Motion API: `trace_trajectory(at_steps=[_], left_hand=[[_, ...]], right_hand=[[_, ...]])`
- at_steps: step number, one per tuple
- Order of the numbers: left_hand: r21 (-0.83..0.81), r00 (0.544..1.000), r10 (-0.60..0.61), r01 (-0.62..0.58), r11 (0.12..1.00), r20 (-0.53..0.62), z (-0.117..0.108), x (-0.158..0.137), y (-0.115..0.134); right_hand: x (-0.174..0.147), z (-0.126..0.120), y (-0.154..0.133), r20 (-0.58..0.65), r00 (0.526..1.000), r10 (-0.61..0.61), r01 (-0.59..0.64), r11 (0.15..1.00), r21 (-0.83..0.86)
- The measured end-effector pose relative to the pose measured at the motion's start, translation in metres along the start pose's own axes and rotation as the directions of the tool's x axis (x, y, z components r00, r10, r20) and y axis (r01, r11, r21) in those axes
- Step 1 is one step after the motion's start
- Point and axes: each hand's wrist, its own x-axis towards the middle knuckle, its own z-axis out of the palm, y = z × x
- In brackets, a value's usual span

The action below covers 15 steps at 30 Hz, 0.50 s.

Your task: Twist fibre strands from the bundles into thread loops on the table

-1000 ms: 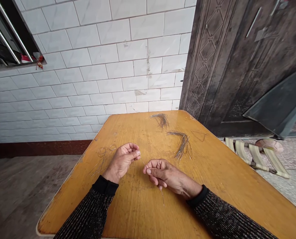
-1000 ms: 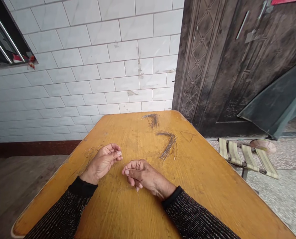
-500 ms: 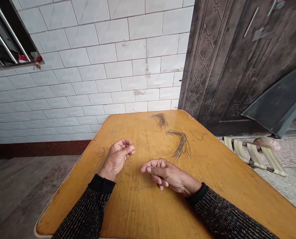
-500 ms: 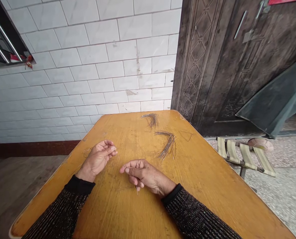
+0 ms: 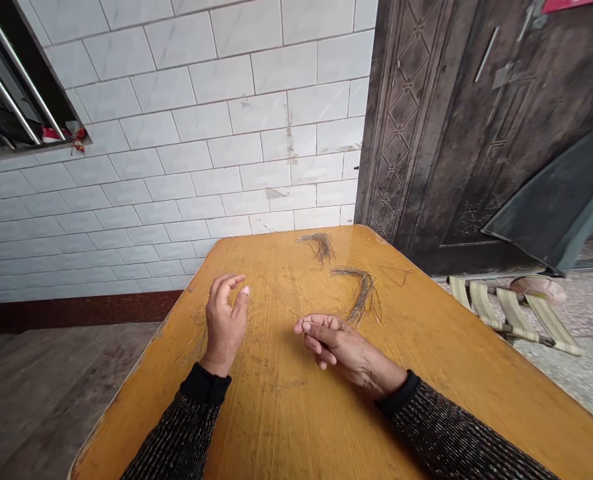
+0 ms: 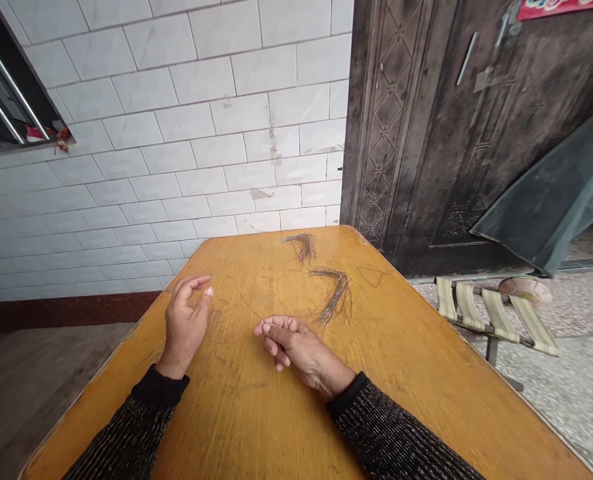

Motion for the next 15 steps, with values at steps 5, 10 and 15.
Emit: trace_trajectory(at_steps=[5,10,15], left_hand=[[-0.044,0.867,-0.270,0.316,0.948,0.419,0.012,-0.018,0.012],[-0.339,0.762,-0.357,0.585,0.736,0.540,0.025,-0.027,0.006],[-0.513,0.719,-0.356,0.683,0.519,0.597,0.033,-0.031,0.001]], right_hand=[[0.001,0.000,0.000,0.021,0.999,-0.050,0.049,0.998,0.032],[-0.001,0.004,0.002,0.059,0.998,0.001,-0.004,0.999,0.049],[-0.001,0.008,0.003,0.075,0.997,0.012,-0.019,0.995,0.099]])
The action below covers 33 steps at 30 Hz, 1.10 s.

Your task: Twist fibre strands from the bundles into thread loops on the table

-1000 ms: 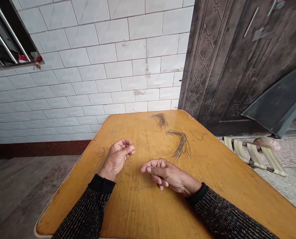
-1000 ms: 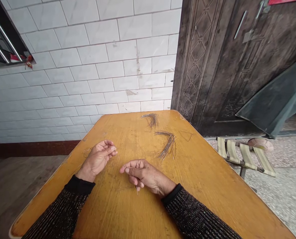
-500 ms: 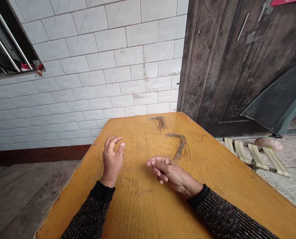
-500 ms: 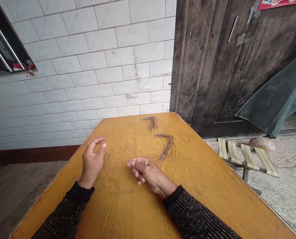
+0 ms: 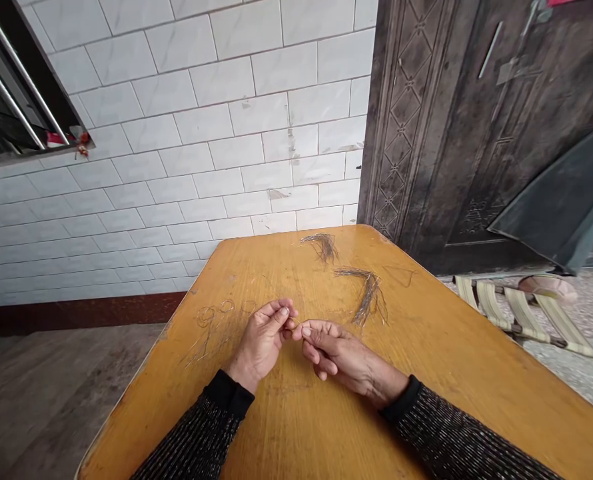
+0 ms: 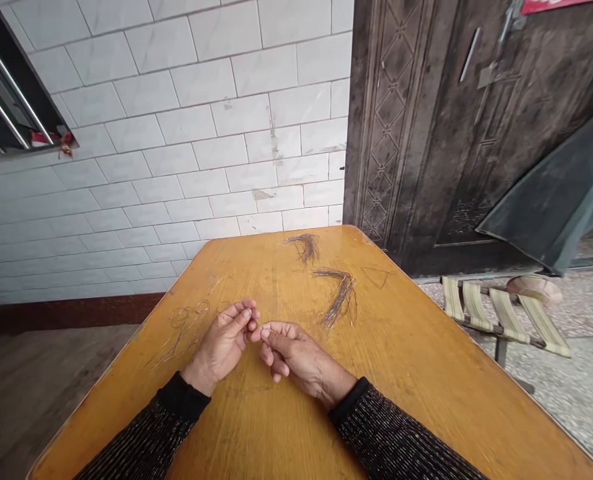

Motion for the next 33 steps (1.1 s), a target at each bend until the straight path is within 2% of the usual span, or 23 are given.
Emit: trace_trajectory(at_steps=[2,5,13,18,26,33], left_hand=[[-0.077,0.999,0.002,0.001,0.997,0.035,0.001,0.001,-0.002],[-0.095,0.998,0.020,-0.014,0.995,0.058,0.001,0.002,-0.004],[-0.042,1.000,0.016,-0.017,0.999,-0.020,0.003,0.001,-0.003],[-0.022,1.000,-0.002,0.001,1.000,-0.031,0.003,0.001,-0.003],[0.181,0.998,0.044,-0.036,0.983,-0.040,0.003,0.000,0.000],[0.102,0.998,0.036,-0.031,0.994,-0.057,0.002,0.000,-0.001]], right_hand=[[0.001,0.000,0.001,-0.004,1.000,-0.007,0.007,1.000,0.014],[0.001,0.000,0.002,0.001,1.000,-0.009,0.009,1.000,0.015],[0.003,0.001,0.005,0.022,1.000,0.001,0.001,0.998,-0.067],[0.005,0.001,0.010,-0.050,0.999,-0.019,0.011,0.989,-0.148],[0.005,0.001,0.010,-0.121,0.992,-0.036,0.008,0.975,-0.221],[0.005,0.006,0.010,-0.176,0.981,-0.075,0.016,0.949,-0.315]])
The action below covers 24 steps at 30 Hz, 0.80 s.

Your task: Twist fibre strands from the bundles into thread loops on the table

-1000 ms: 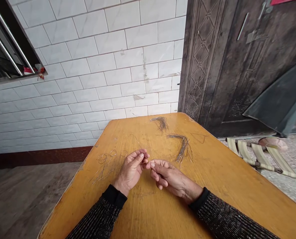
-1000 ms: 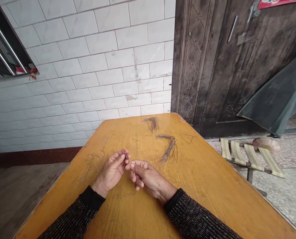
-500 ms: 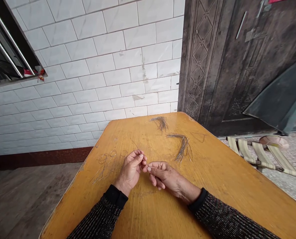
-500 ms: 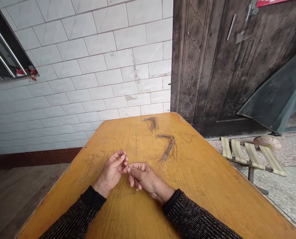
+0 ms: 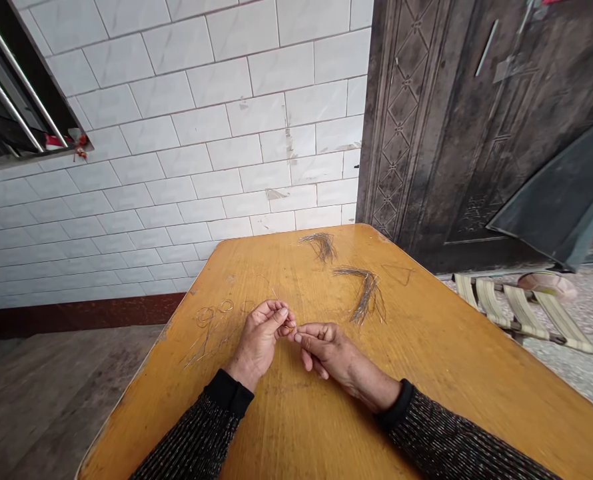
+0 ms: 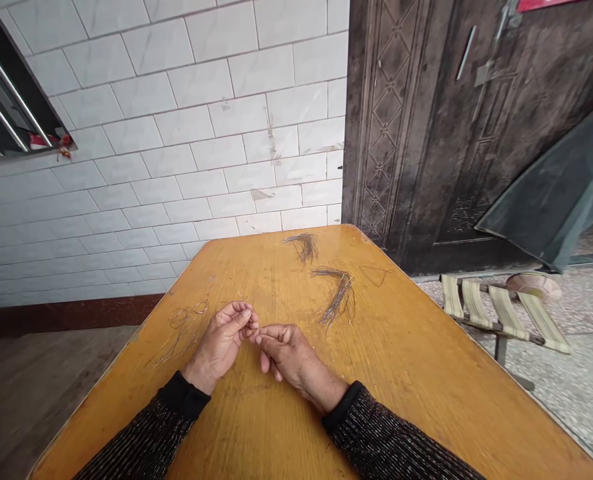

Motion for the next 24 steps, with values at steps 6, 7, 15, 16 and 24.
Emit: trace_trajectory(at_steps=[6,7,15,16,24], left_hand=[[-0.054,1.000,-0.011,0.010,0.998,-0.027,-0.004,0.003,0.000],[-0.064,0.999,-0.009,0.006,0.998,-0.046,-0.005,0.004,0.001],[-0.098,0.994,0.025,-0.036,0.995,-0.109,-0.012,0.008,0.005],[-0.095,0.993,0.031,-0.042,0.995,-0.117,-0.012,0.009,0.006],[-0.030,0.998,-0.024,0.023,0.999,-0.061,-0.019,0.009,0.011]], right_hand=[[-0.002,0.004,-0.001,0.009,1.000,0.007,-0.007,1.000,0.011],[-0.003,0.004,-0.001,0.018,1.000,0.013,-0.013,1.000,0.016],[-0.005,0.004,-0.003,0.108,0.994,0.021,-0.019,1.000,-0.023],[-0.006,0.004,-0.003,0.115,0.993,0.027,-0.022,0.999,-0.041],[-0.005,-0.029,-0.015,0.263,0.952,0.153,-0.050,0.932,-0.360]])
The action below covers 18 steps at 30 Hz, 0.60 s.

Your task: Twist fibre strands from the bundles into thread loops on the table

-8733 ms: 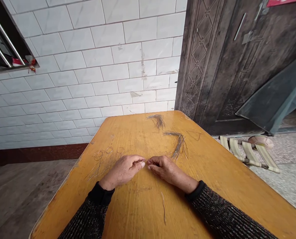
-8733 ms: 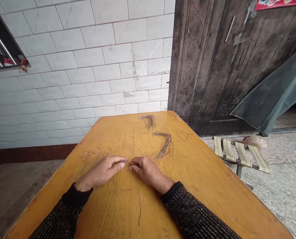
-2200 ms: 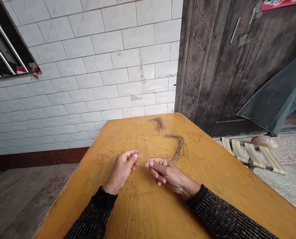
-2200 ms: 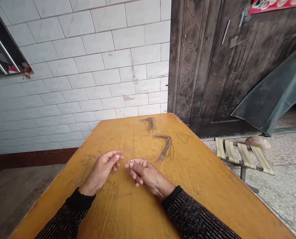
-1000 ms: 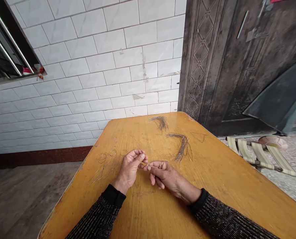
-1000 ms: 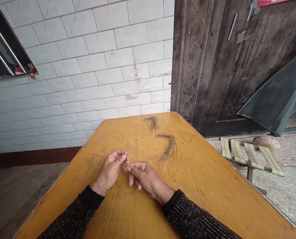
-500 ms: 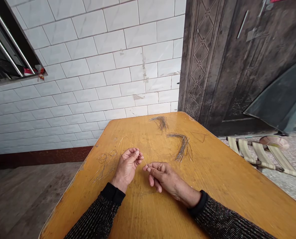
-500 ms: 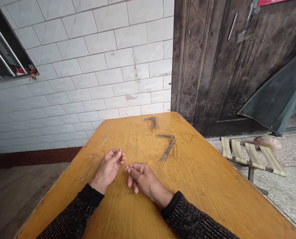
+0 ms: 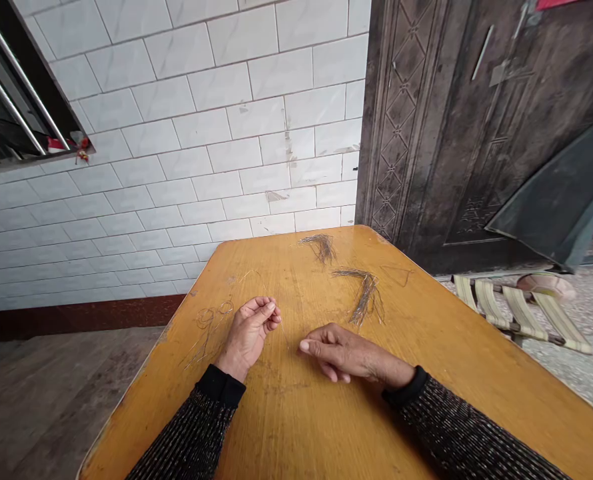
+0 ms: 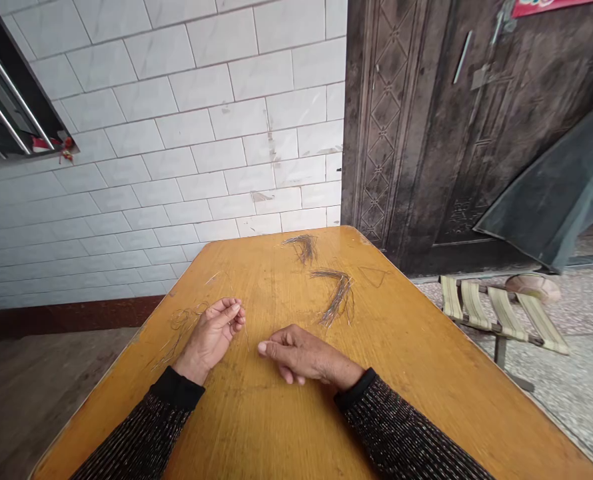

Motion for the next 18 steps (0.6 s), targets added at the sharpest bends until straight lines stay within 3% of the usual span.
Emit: trace_trajectory(at_steps=[3,5,7,10,18], left_hand=[[0.023,0.990,-0.089,0.087,0.996,0.110,0.003,-0.005,-0.003],[0.105,0.957,-0.190,0.171,0.980,0.217,0.007,-0.011,-0.007],[0.229,0.908,-0.289,0.225,0.947,0.304,0.012,-0.017,-0.013],[0.375,0.859,-0.364,0.225,0.899,0.359,0.018,-0.023,-0.020],[0.463,0.841,-0.382,0.183,0.867,0.383,0.021,-0.026,-0.021]], right_hand=[[0.003,-0.011,-0.003,-0.256,0.965,-0.048,0.064,0.996,0.056],[0.005,-0.015,-0.006,-0.440,0.892,-0.099,0.153,0.984,0.089],[0.006,-0.017,-0.008,-0.543,0.827,-0.147,0.229,0.970,0.086],[0.006,-0.019,-0.009,-0.561,0.811,-0.169,0.263,0.960,0.092],[0.004,-0.016,-0.010,-0.505,0.850,-0.151,0.263,0.952,0.159]])
